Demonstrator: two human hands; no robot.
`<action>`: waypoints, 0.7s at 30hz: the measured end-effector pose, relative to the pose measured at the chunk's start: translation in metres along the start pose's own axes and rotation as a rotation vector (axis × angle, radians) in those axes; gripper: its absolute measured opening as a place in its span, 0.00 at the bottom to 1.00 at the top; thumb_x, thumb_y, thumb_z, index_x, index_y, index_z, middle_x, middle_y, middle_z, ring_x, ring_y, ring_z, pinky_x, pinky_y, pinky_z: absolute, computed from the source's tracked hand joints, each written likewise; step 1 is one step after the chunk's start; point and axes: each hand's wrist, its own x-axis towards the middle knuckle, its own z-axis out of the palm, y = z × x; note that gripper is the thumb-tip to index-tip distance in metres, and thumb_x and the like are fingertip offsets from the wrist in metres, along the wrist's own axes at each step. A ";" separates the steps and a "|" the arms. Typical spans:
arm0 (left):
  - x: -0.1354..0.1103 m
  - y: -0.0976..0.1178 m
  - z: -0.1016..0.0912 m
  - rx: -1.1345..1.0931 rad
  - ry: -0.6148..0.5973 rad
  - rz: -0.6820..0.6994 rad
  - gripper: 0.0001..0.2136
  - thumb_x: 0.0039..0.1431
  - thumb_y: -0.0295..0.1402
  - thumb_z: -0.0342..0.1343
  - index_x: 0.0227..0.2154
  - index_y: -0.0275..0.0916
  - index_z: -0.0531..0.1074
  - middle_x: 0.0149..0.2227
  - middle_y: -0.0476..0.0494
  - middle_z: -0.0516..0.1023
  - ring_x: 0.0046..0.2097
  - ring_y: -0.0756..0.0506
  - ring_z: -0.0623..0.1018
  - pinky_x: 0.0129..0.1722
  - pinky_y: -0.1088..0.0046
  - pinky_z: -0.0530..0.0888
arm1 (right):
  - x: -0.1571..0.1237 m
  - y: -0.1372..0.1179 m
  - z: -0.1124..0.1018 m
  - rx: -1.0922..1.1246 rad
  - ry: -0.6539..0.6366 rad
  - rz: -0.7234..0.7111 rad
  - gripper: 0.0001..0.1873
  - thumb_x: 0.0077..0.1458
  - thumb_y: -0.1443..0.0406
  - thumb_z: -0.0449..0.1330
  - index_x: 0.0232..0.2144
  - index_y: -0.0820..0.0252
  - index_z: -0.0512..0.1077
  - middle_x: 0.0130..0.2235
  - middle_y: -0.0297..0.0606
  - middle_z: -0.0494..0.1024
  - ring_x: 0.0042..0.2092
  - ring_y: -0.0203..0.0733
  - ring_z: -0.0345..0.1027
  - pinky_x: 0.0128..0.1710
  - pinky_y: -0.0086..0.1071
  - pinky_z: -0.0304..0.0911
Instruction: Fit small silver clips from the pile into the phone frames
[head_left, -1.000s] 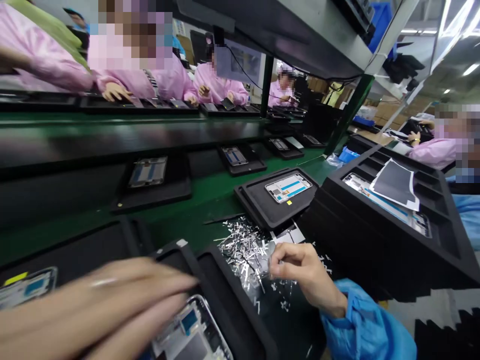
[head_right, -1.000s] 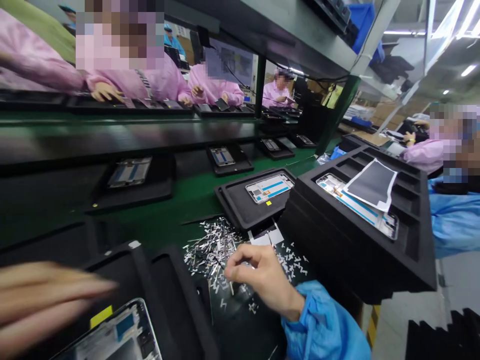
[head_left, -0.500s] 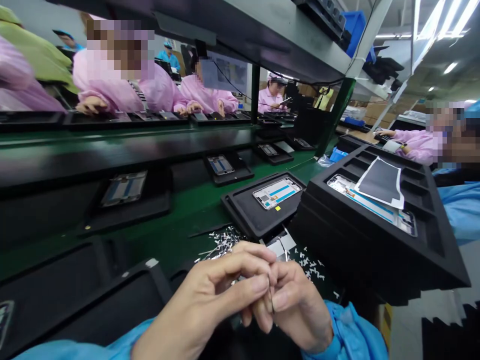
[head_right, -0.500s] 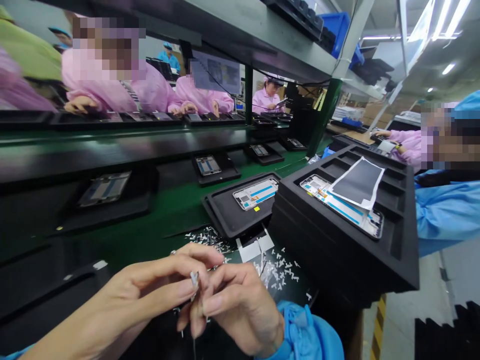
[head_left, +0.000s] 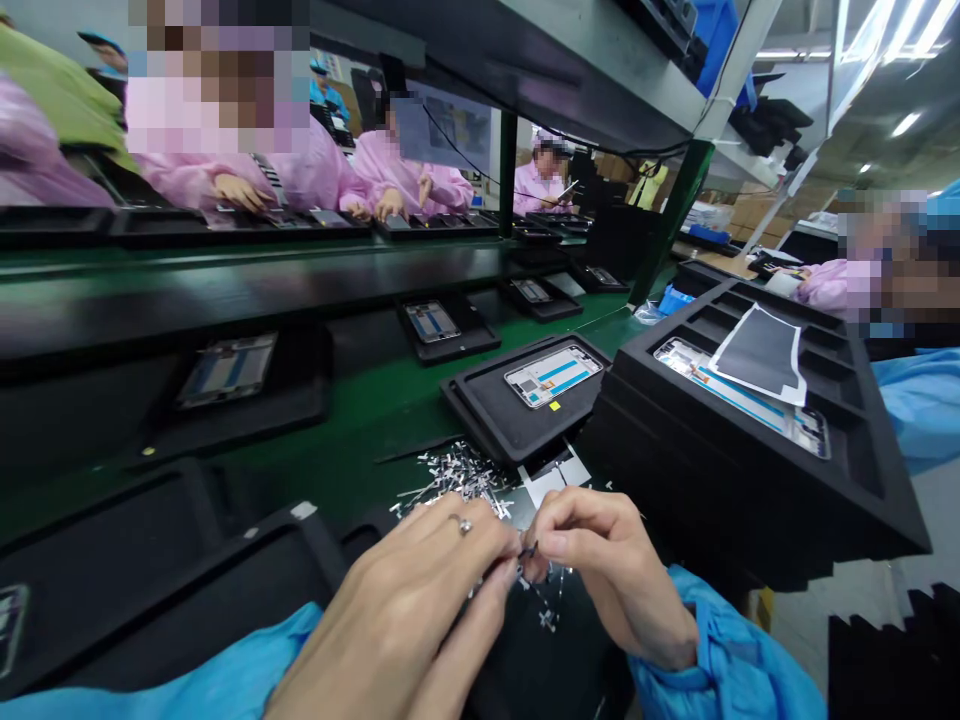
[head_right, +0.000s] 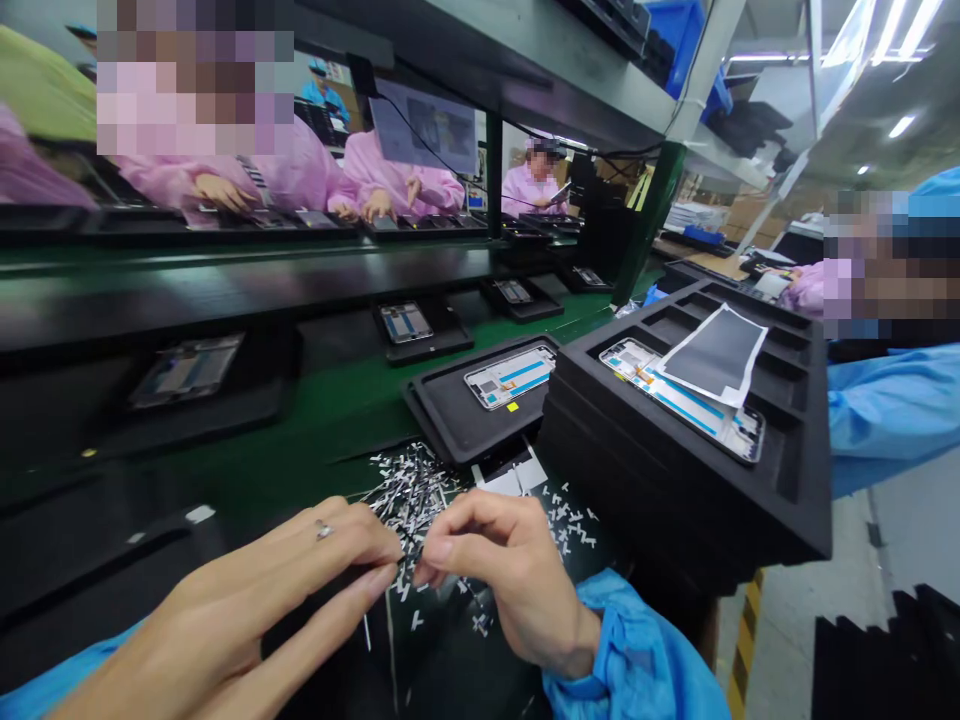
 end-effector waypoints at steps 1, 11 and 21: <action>0.000 0.001 -0.001 -0.014 -0.009 -0.013 0.06 0.56 0.29 0.46 0.28 0.44 0.68 0.29 0.50 0.72 0.30 0.50 0.72 0.31 0.80 0.69 | 0.001 0.000 0.001 0.028 -0.001 0.018 0.03 0.44 0.68 0.61 0.21 0.62 0.71 0.21 0.32 0.70 0.25 0.34 0.64 0.28 0.27 0.59; 0.016 0.019 -0.009 -0.507 -0.404 -0.651 0.13 0.45 0.42 0.45 0.20 0.39 0.67 0.22 0.49 0.70 0.24 0.49 0.69 0.26 0.76 0.65 | 0.002 0.010 0.000 0.170 -0.087 0.147 0.06 0.38 0.67 0.55 0.16 0.63 0.69 0.17 0.33 0.67 0.18 0.35 0.61 0.20 0.28 0.58; 0.019 0.018 -0.010 -0.750 -0.373 -0.805 0.10 0.35 0.41 0.47 0.16 0.37 0.61 0.15 0.52 0.66 0.19 0.52 0.66 0.25 0.75 0.62 | -0.005 0.019 -0.008 -0.476 0.066 -0.091 0.10 0.49 0.64 0.54 0.19 0.60 0.65 0.21 0.30 0.64 0.26 0.35 0.58 0.28 0.28 0.53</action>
